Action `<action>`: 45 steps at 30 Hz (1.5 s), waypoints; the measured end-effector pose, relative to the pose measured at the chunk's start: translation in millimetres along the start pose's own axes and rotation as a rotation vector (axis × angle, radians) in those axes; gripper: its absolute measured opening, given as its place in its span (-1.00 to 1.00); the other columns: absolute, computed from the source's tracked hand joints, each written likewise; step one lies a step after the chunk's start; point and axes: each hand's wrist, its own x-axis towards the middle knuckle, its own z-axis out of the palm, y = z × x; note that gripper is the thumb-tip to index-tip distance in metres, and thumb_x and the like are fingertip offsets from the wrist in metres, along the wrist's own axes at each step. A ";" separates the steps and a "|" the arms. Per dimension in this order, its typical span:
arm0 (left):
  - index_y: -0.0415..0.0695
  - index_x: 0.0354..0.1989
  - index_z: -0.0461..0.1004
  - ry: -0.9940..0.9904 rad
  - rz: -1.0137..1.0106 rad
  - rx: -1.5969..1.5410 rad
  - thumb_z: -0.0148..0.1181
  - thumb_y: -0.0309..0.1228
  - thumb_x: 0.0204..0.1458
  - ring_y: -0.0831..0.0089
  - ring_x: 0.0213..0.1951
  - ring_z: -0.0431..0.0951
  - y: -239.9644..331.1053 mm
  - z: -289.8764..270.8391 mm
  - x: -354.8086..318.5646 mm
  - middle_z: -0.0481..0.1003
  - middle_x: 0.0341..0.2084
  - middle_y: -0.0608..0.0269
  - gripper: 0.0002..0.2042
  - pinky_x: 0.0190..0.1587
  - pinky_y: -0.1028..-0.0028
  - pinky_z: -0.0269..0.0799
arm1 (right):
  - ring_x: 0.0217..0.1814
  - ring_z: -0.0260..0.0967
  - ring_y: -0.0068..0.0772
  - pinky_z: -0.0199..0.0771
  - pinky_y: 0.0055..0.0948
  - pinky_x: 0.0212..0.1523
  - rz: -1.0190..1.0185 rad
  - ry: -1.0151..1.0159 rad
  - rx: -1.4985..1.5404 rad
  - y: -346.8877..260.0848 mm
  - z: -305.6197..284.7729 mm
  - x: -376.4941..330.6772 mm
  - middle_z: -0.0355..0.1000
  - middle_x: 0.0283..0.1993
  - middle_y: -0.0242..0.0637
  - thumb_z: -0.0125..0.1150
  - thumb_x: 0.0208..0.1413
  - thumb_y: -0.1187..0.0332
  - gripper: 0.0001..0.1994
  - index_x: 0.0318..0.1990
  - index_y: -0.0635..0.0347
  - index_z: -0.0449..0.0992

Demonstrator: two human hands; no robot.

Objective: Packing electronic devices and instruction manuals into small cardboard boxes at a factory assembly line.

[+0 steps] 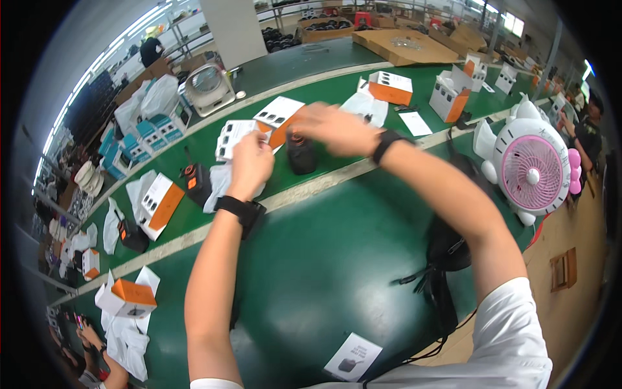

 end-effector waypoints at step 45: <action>-0.32 -0.46 0.54 -0.188 0.122 -0.793 0.20 -0.47 -0.05 0.61 -0.57 0.45 240.0 -23.5 37.2 0.51 -0.59 0.28 -0.87 -0.49 0.61 0.35 | -0.18 0.36 -0.10 0.43 -0.33 -0.19 0.471 0.526 0.125 -42.0 -157.6 -120.4 0.33 -0.16 -0.13 0.39 -0.44 0.44 -0.42 -0.11 0.24 0.33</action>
